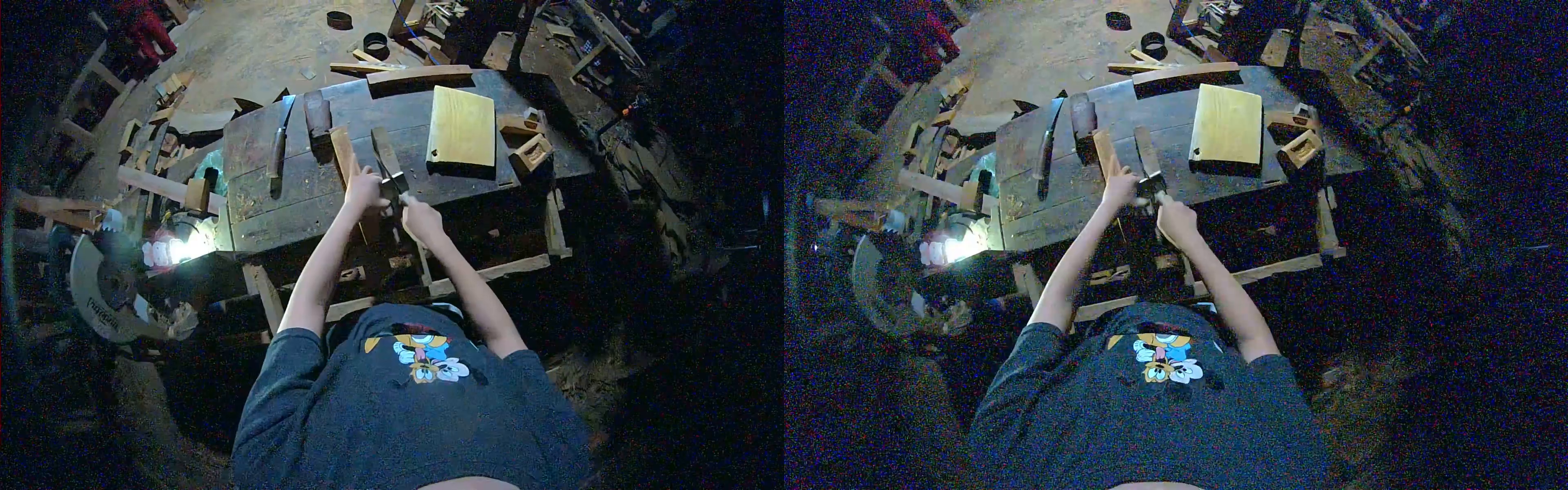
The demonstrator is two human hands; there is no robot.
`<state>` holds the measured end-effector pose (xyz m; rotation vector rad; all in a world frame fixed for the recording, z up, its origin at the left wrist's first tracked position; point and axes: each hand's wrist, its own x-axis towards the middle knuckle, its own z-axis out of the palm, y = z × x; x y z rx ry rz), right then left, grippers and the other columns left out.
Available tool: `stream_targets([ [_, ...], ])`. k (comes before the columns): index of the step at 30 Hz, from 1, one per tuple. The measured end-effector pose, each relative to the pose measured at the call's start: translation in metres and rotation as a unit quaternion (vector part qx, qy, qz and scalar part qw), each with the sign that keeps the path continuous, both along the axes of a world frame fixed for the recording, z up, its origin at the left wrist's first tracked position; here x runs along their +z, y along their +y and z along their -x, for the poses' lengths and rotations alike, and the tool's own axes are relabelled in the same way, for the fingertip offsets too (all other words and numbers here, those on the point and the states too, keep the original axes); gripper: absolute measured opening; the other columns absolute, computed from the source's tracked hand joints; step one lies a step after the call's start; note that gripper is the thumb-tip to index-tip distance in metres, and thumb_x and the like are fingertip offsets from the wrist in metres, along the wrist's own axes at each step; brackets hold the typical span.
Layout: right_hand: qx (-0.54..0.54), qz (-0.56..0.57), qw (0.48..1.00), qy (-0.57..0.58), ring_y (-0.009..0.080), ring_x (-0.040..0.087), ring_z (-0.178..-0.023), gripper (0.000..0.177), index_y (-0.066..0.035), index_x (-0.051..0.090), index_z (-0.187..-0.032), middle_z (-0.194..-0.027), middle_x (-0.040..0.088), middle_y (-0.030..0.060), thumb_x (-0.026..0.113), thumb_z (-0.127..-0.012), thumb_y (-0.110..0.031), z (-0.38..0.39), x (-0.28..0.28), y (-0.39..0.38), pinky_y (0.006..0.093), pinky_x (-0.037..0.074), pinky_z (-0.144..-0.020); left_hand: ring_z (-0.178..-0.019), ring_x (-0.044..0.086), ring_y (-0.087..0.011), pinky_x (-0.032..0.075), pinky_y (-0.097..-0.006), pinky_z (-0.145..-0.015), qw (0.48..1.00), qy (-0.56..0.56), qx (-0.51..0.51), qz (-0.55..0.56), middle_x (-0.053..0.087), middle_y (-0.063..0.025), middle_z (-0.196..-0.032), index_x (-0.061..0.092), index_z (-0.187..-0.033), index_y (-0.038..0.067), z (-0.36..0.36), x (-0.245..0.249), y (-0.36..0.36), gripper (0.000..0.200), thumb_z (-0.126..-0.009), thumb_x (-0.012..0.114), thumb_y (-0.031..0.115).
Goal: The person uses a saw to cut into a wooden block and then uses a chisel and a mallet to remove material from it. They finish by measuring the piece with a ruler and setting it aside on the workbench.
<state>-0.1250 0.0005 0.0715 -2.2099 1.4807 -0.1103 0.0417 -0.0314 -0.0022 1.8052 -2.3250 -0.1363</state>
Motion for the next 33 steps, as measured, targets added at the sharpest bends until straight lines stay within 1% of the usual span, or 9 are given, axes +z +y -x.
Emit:
stream_targets([
  [3, -0.012, -0.019, 1.0, 0.007, 0.0341, 0.052, -0.062, 0.021, -0.004, 0.044, -0.08, -0.063, 0.053, 0.0192, 0.038, -0.072, -0.022, 0.002, 0.003, 0.003, 0.042, 0.041, -0.056, -0.085, 0.046, -0.0188, 0.002, -0.0499, -0.091, 0.998, -0.03, 0.035, -0.045, 0.056, -0.0022, -0.07, 0.059, -0.067, 0.01, 0.007, 0.037, 0.007, 0.042, -0.042, 0.06, 0.043],
  [8, -0.022, -0.032, 0.997, 0.068, 0.033, 0.053, -0.058, 0.019, -0.003, 0.043, -0.079, -0.063, 0.053, 0.0189, 0.033, -0.073, -0.018, 0.042, 0.023, 0.055, 0.0428, 0.042, -0.051, -0.084, 0.047, -0.0201, 0.001, -0.0506, -0.09, 0.992, -0.039, 0.05, -0.113, 0.055, -0.0043, -0.066, 0.058, -0.065, 0.01, 0.006, 0.029, 0.0, 0.041, -0.042, 0.059, 0.044],
  [10, -0.029, -0.058, 0.996, 0.061, 0.033, 0.053, -0.058, 0.02, -0.003, 0.043, -0.079, -0.062, 0.053, 0.0197, 0.032, -0.073, -0.019, 0.047, 0.024, 0.059, 0.0425, 0.042, -0.052, -0.084, 0.047, -0.0196, -0.002, -0.0514, -0.09, 0.997, -0.014, -0.003, -0.073, 0.054, -0.0038, -0.066, 0.057, -0.066, 0.01, 0.006, 0.04, 0.006, 0.038, -0.045, 0.059, 0.041],
  [14, -0.007, -0.015, 0.999, -0.033, 0.0359, 0.051, -0.06, 0.023, -0.007, 0.045, -0.085, -0.063, 0.052, 0.0206, 0.033, -0.075, -0.023, 0.024, 0.009, 0.029, 0.0449, 0.04, -0.056, -0.083, 0.047, -0.0178, -0.005, -0.0526, -0.09, 0.995, -0.047, -0.066, 0.051, 0.054, -0.0019, -0.067, 0.056, -0.07, 0.011, 0.003, 0.0, 0.002, 0.031, -0.05, 0.061, 0.034],
  [18, -0.045, -0.037, 0.998, 0.004, 0.035, 0.051, -0.065, 0.021, -0.005, 0.046, -0.084, -0.069, 0.052, 0.0206, 0.035, -0.073, -0.02, -0.018, -0.002, -0.01, 0.0435, 0.04, -0.06, -0.084, 0.047, -0.0166, -0.005, -0.0534, -0.089, 0.994, -0.061, -0.063, 0.06, 0.054, -0.0016, -0.067, 0.057, -0.069, 0.011, 0.007, 0.022, 0.011, 0.034, -0.048, 0.06, 0.038],
  [21, -0.039, -0.015, 0.999, -0.031, 0.0346, 0.051, -0.065, 0.02, -0.003, 0.045, -0.08, -0.068, 0.052, 0.021, 0.035, -0.073, -0.019, -0.002, 0.01, 0.012, 0.0436, 0.04, -0.06, -0.081, 0.048, -0.0169, -0.002, -0.055, -0.088, 0.991, -0.094, 0.041, -0.081, 0.055, -0.0019, -0.065, 0.059, -0.065, 0.011, 0.01, 0.039, 0.008, 0.044, -0.044, 0.057, 0.049],
  [26, -0.049, -0.057, 0.996, 0.052, 0.0344, 0.052, -0.058, 0.02, -0.003, 0.043, -0.084, -0.061, 0.052, 0.0204, 0.037, -0.072, -0.019, 0.054, 0.034, 0.075, 0.0426, 0.042, -0.053, -0.083, 0.048, -0.0179, -0.003, -0.0548, -0.087, 0.991, -0.071, 0.043, -0.1, 0.056, -0.002, -0.066, 0.059, -0.067, 0.012, 0.008, 0.036, 0.004, 0.043, -0.046, 0.057, 0.049],
  [29, -0.046, -0.04, 0.996, 0.063, 0.0338, 0.052, -0.057, 0.02, -0.004, 0.044, -0.081, -0.061, 0.052, 0.0204, 0.037, -0.073, -0.02, 0.064, 0.032, 0.08, 0.0421, 0.042, -0.051, -0.085, 0.047, -0.0173, -0.003, -0.0546, -0.087, 0.995, -0.059, 0.007, -0.078, 0.056, -0.0017, -0.068, 0.058, -0.069, 0.012, 0.009, 0.031, 0.008, 0.041, -0.048, 0.058, 0.047],
  [33, -0.015, 0.004, 1.0, -0.008, 0.0336, 0.052, -0.059, 0.022, -0.003, 0.046, -0.078, -0.064, 0.052, 0.0203, 0.034, -0.074, -0.021, 0.026, 0.022, 0.034, 0.0424, 0.041, -0.054, -0.086, 0.047, -0.0175, -0.004, -0.0544, -0.087, 0.995, -0.052, -0.065, 0.049, 0.055, -0.0019, -0.068, 0.058, -0.07, 0.012, 0.011, 0.005, 0.005, 0.04, -0.049, 0.058, 0.046],
])
